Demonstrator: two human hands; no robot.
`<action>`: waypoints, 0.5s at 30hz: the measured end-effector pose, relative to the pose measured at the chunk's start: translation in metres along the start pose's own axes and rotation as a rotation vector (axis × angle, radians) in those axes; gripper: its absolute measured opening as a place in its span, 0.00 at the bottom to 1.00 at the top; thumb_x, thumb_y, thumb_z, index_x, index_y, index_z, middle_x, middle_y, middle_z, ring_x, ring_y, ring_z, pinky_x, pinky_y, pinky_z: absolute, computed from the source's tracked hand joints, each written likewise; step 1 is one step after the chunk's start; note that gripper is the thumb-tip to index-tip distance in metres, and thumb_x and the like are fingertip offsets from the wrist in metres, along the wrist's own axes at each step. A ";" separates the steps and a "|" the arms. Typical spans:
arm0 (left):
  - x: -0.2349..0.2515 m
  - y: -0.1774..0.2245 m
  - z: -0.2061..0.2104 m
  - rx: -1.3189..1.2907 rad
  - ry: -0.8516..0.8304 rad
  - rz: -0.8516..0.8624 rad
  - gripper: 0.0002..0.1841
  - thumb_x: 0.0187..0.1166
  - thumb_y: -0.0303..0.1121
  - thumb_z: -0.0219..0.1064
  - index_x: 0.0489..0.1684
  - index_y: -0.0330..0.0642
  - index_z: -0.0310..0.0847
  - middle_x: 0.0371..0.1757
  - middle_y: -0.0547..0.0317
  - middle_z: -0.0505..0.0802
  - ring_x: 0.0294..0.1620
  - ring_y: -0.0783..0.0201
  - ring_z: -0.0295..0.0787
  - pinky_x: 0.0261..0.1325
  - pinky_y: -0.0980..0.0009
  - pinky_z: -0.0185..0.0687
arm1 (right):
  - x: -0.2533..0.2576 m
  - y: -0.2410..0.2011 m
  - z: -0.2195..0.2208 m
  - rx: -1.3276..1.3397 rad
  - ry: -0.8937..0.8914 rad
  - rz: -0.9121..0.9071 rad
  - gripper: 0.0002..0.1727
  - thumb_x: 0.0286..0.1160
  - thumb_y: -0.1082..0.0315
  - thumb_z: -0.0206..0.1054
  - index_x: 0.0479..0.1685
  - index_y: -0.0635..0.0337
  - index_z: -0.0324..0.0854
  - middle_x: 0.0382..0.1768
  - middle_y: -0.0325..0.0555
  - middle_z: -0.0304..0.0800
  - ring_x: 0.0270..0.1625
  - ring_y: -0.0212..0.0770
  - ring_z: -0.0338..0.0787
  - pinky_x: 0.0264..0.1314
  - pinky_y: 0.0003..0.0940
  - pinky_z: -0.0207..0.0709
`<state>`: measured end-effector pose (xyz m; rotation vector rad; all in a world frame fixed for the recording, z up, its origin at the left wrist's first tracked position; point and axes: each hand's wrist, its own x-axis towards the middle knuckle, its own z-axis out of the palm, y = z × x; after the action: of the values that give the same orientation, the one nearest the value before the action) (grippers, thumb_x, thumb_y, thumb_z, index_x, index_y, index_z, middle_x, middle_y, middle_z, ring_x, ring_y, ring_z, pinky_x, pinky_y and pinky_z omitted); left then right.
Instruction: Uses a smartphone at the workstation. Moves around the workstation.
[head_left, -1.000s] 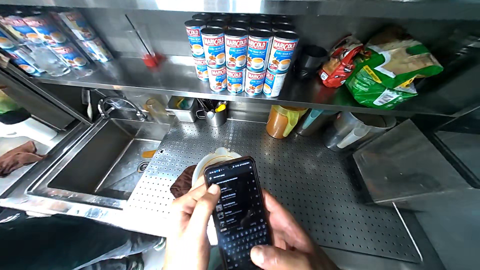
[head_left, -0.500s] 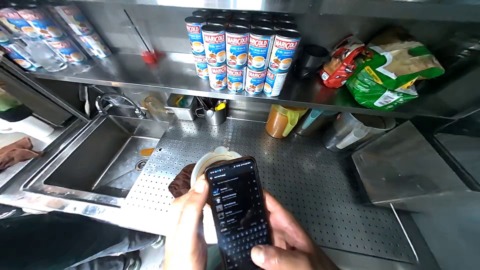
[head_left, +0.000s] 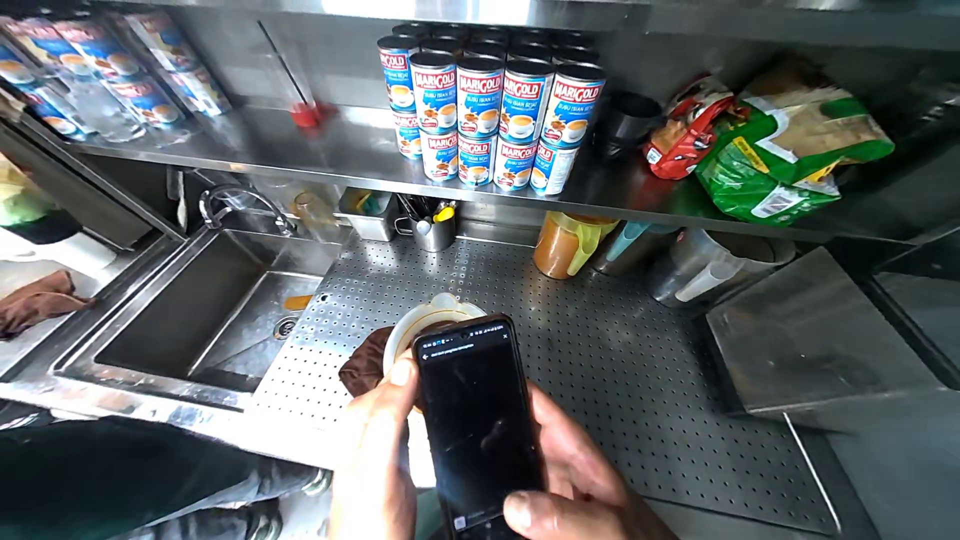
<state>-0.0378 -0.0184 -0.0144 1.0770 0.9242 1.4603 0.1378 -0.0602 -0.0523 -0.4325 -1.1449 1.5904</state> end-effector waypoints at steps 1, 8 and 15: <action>-0.001 0.000 0.000 0.000 0.000 -0.004 0.26 0.89 0.40 0.42 0.32 0.43 0.91 0.35 0.57 0.96 0.43 0.67 0.93 0.55 0.67 0.88 | -0.001 0.002 -0.001 -0.011 -0.006 -0.017 0.43 0.70 0.76 0.67 0.84 0.77 0.45 0.76 0.56 0.73 0.77 0.43 0.78 0.83 0.44 0.73; -0.003 0.000 -0.001 0.021 -0.016 -0.003 0.27 0.89 0.40 0.41 0.35 0.42 0.91 0.35 0.55 0.96 0.44 0.66 0.94 0.55 0.66 0.88 | -0.003 0.004 -0.002 0.010 -0.027 -0.044 0.43 0.70 0.77 0.66 0.84 0.78 0.44 0.77 0.58 0.72 0.78 0.44 0.78 0.83 0.45 0.73; -0.004 0.006 0.001 0.018 -0.013 -0.021 0.26 0.88 0.39 0.42 0.38 0.41 0.91 0.38 0.55 0.96 0.46 0.66 0.94 0.56 0.66 0.88 | -0.001 -0.001 0.001 0.046 -0.032 -0.024 0.44 0.70 0.77 0.66 0.86 0.75 0.44 0.76 0.58 0.75 0.76 0.46 0.80 0.81 0.48 0.75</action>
<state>-0.0384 -0.0236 -0.0088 1.0861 0.9382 1.4289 0.1379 -0.0621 -0.0513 -0.3630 -1.1317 1.6053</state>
